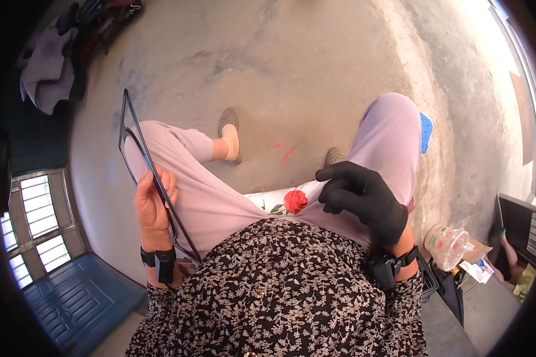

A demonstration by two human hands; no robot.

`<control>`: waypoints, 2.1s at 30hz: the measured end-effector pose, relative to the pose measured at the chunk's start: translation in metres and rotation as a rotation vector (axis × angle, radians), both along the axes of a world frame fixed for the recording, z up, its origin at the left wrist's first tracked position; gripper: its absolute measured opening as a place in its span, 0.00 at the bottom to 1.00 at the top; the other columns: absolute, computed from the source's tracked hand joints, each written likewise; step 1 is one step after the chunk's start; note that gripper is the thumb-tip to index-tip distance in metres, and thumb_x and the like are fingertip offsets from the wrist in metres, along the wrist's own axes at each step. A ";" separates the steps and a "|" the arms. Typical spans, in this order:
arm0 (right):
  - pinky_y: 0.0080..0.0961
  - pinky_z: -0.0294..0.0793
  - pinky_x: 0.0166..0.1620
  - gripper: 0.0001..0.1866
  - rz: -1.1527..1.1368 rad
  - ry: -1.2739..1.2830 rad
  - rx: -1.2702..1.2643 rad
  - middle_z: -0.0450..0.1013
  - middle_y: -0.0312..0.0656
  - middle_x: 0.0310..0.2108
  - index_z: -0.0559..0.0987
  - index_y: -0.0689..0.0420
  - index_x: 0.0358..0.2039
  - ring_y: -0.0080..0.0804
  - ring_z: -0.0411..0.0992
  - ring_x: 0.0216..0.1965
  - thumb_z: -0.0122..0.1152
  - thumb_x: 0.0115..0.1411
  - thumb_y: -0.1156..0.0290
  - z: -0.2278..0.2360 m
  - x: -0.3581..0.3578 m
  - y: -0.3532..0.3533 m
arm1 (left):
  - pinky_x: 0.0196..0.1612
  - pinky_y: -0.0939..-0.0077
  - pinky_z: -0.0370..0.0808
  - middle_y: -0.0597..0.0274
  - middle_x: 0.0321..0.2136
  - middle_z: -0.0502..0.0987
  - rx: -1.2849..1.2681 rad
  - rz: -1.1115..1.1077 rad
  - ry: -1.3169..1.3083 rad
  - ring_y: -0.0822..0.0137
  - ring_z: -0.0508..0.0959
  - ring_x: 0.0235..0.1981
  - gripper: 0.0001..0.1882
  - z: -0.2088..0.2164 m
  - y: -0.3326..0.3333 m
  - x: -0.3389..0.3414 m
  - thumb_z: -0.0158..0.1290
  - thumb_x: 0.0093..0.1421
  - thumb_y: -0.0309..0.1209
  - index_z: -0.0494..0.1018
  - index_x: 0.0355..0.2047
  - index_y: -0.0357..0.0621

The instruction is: Wrapping red cord around plastic furniture frames.

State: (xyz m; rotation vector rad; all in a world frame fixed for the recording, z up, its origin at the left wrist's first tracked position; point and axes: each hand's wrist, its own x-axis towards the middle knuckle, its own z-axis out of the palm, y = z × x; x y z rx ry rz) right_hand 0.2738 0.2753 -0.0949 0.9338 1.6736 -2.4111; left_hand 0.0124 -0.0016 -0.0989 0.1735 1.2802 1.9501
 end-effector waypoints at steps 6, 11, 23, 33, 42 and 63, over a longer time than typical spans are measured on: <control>0.21 0.72 0.38 0.17 -0.037 -0.032 0.011 0.73 0.39 0.29 0.73 0.65 0.47 0.24 0.71 0.30 0.56 0.56 0.75 -0.003 -0.009 -0.001 | 0.15 0.81 0.64 0.61 0.20 0.64 0.025 0.022 -0.015 0.70 0.64 0.22 0.12 -0.004 -0.007 -0.006 0.44 0.66 0.33 0.63 0.28 0.39; 0.21 0.71 0.37 0.17 -0.091 -0.042 0.098 0.72 0.39 0.27 0.73 0.65 0.47 0.24 0.71 0.29 0.54 0.56 0.75 0.002 -0.008 -0.002 | 0.15 0.81 0.64 0.61 0.19 0.63 0.061 0.026 -0.023 0.71 0.63 0.22 0.12 -0.003 -0.015 -0.001 0.46 0.65 0.34 0.63 0.28 0.40; 0.18 0.65 0.29 0.26 -0.423 0.331 0.123 0.66 0.34 0.24 0.67 0.66 0.53 0.21 0.65 0.22 0.53 0.63 0.57 -0.032 0.048 0.036 | 0.15 0.81 0.63 0.60 0.21 0.64 0.123 0.064 -0.063 0.71 0.63 0.23 0.11 -0.007 -0.026 0.001 0.47 0.64 0.33 0.62 0.29 0.40; 0.13 0.66 0.35 0.22 -0.612 0.235 0.243 0.64 0.31 0.31 0.64 0.65 0.59 0.16 0.62 0.30 0.46 0.68 0.66 -0.107 0.127 0.083 | 0.17 0.79 0.63 0.59 0.22 0.65 0.180 0.030 -0.083 0.69 0.64 0.23 0.09 -0.013 -0.024 -0.003 0.47 0.64 0.32 0.64 0.34 0.37; 0.23 0.71 0.45 0.15 -0.641 -0.321 0.581 0.77 0.40 0.40 0.77 0.62 0.45 0.24 0.73 0.41 0.58 0.61 0.68 -0.221 0.163 0.086 | 0.17 0.79 0.64 0.59 0.23 0.65 0.189 0.060 -0.097 0.70 0.63 0.24 0.10 -0.010 -0.030 0.001 0.47 0.64 0.32 0.64 0.34 0.37; 0.21 0.68 0.28 0.14 -0.672 -0.754 0.895 0.72 0.34 0.20 0.78 0.59 0.29 0.19 0.68 0.22 0.63 0.57 0.60 -0.271 0.232 0.032 | 0.18 0.80 0.63 0.60 0.23 0.65 0.080 0.145 -0.069 0.70 0.62 0.22 0.09 -0.007 -0.029 0.004 0.46 0.64 0.32 0.64 0.34 0.38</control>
